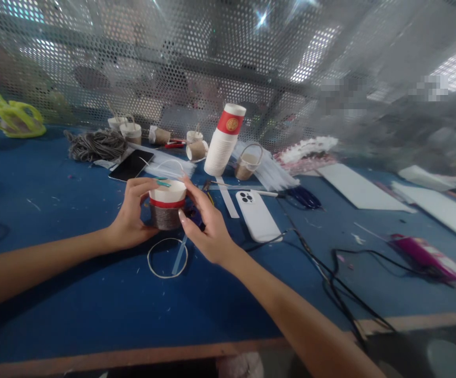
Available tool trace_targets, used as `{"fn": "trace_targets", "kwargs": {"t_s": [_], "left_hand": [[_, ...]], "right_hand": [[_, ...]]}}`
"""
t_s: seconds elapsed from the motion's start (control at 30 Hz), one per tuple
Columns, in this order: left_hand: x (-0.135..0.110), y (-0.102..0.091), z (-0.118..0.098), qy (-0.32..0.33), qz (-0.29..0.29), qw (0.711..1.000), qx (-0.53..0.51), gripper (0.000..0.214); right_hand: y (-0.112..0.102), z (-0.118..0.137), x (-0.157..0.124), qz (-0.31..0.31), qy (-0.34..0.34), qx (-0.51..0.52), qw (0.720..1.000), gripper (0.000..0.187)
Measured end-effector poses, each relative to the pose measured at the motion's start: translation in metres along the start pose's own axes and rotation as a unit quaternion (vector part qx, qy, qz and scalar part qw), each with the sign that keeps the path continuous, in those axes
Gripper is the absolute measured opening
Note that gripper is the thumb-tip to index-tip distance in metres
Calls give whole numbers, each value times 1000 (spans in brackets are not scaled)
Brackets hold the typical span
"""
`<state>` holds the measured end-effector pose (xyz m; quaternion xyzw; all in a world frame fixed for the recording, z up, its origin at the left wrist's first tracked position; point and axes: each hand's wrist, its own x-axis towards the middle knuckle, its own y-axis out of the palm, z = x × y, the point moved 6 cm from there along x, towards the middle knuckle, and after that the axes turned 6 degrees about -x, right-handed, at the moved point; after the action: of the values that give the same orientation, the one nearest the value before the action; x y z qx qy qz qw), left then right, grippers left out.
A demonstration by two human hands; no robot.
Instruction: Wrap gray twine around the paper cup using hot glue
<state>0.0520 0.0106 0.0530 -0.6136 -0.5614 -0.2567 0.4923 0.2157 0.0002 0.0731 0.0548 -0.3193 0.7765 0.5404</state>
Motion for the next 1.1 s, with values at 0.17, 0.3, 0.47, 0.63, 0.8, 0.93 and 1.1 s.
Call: {"fn": "trace_targets", "kwargs": {"t_s": [0.17,0.3,0.47,0.63,0.8,0.93,1.1], "left_hand": [[0,0,1,-6,-11,1000,-18,75],[0,-1,2,-9,-7,1000,-22,75],[1,-1,2,-15,-7,1000,-24,73],[1,-1,3,-19,-7,999,-40,71],[0,-1,4,-21,1,999,-44,76],[1,-1,2,-15,5,999,-44,75],[1,0,2,-7,-2,999,-44,73]], "right_hand": [[0,0,0,-7,-5,-5,1000,54],[-1,0,1,-8,-11,-6,1000,54],[-2,2,0,-3,-14,-1,1000,54],[-1,2,-1,-10,-4,1,1000,57],[-1,1,-2,-12,-2,-4,1000,55],[-1,2,-2,-11,-8,-7,1000,55],[0,1,-2,-7,-13,-5,1000,56]]}}
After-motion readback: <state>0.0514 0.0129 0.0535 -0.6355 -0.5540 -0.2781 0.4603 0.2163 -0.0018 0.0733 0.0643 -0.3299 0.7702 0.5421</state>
